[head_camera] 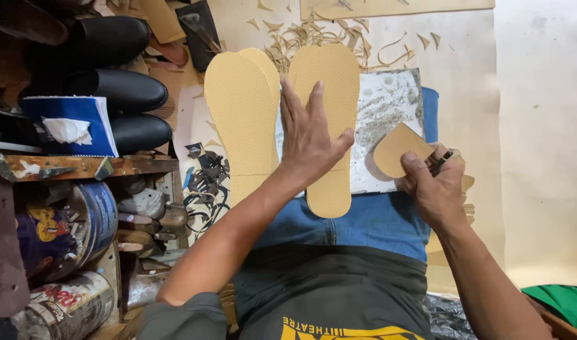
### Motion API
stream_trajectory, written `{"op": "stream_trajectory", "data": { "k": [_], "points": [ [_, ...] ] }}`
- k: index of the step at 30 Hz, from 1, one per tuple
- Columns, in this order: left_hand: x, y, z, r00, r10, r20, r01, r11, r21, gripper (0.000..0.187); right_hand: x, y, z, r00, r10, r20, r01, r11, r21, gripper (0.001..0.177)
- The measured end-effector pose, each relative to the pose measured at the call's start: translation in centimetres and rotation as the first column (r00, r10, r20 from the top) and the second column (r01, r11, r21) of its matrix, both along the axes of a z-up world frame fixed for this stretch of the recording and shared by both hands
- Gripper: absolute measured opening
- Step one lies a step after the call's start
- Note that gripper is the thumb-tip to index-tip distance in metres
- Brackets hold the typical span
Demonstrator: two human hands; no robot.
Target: The person uses a small template and a pen to trace a curved line on the heel area of several stacked shoe insoles. They repeatedly align the template, trace the outline, and move to the next insole in the stack.
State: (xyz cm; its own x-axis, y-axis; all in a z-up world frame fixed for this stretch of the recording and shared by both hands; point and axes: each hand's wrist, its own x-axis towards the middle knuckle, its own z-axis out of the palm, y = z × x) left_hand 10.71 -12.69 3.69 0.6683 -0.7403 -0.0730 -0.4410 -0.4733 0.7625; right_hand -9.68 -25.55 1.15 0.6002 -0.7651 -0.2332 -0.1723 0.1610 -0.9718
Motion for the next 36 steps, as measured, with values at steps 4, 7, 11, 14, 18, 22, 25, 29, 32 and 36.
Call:
{"op": "stream_trajectory", "data": {
  "k": [4, 7, 11, 14, 18, 22, 25, 29, 32, 36],
  "points": [
    [-0.3, -0.4, 0.1, 0.986, -0.003, 0.167, -0.008, 0.998, 0.067, 0.101, -1.0, -0.5, -1.7, 1.0, -0.022, 0.011, 0.022, 1.0, 0.005, 0.014],
    [0.4, -0.2, 1.6, 0.971, -0.002, 0.238, -0.046, 0.98, 0.195, 0.107, -0.8, -0.2, -1.9, 1.0, -0.002, 0.007, 0.001, 1.0, 0.017, 0.015],
    [3.2, 0.2, -0.5, 0.975, 0.133, 0.179, -0.151, 0.985, 0.089, 0.12, 0.1, 0.6, -0.8, 1.0, -0.029, 0.001, 0.029, 0.998, 0.058, 0.026],
    [4.1, 1.7, 1.0, 0.978, 0.204, -0.043, -0.208, 0.965, -0.161, 0.074, 0.1, 0.6, -0.5, 0.999, -0.009, -0.046, 0.01, 1.0, 0.016, 0.032],
    [4.4, 4.0, 3.2, 0.881, 0.166, -0.443, -0.382, 0.801, -0.46, 0.055, 0.0, 0.4, -0.7, 0.997, -0.014, -0.077, 0.016, 1.0, 0.026, 0.03],
    [7.0, 7.5, 7.7, 0.903, 0.157, -0.401, -0.367, 0.765, -0.528, 0.039, 0.1, 0.5, -0.7, 0.999, -0.024, -0.043, 0.026, 0.999, 0.028, 0.03],
    [9.1, 9.5, 6.5, 0.942, 0.171, -0.29, -0.282, 0.871, -0.402, 0.043, 0.1, 0.6, -1.0, 0.997, -0.014, -0.081, 0.013, 1.0, -0.016, 0.019],
    [7.0, 11.4, 0.6, 0.95, 0.309, 0.035, -0.311, 0.95, 0.036, 0.109, -0.1, 0.6, -1.0, 0.999, -0.035, -0.028, 0.036, 0.998, 0.06, 0.025],
    [3.3, 11.7, 0.0, 0.977, 0.209, 0.052, -0.215, 0.94, 0.264, 0.125, -0.2, 0.9, -0.6, 0.998, -0.004, -0.066, 0.006, 1.0, 0.029, 0.033],
    [2.2, 11.7, -0.1, 0.982, 0.183, 0.048, -0.188, 0.93, 0.315, 0.103, -0.1, 1.0, 1.1, 0.947, -0.043, -0.318, -0.027, 0.977, -0.213, 0.015]
  ]
}}
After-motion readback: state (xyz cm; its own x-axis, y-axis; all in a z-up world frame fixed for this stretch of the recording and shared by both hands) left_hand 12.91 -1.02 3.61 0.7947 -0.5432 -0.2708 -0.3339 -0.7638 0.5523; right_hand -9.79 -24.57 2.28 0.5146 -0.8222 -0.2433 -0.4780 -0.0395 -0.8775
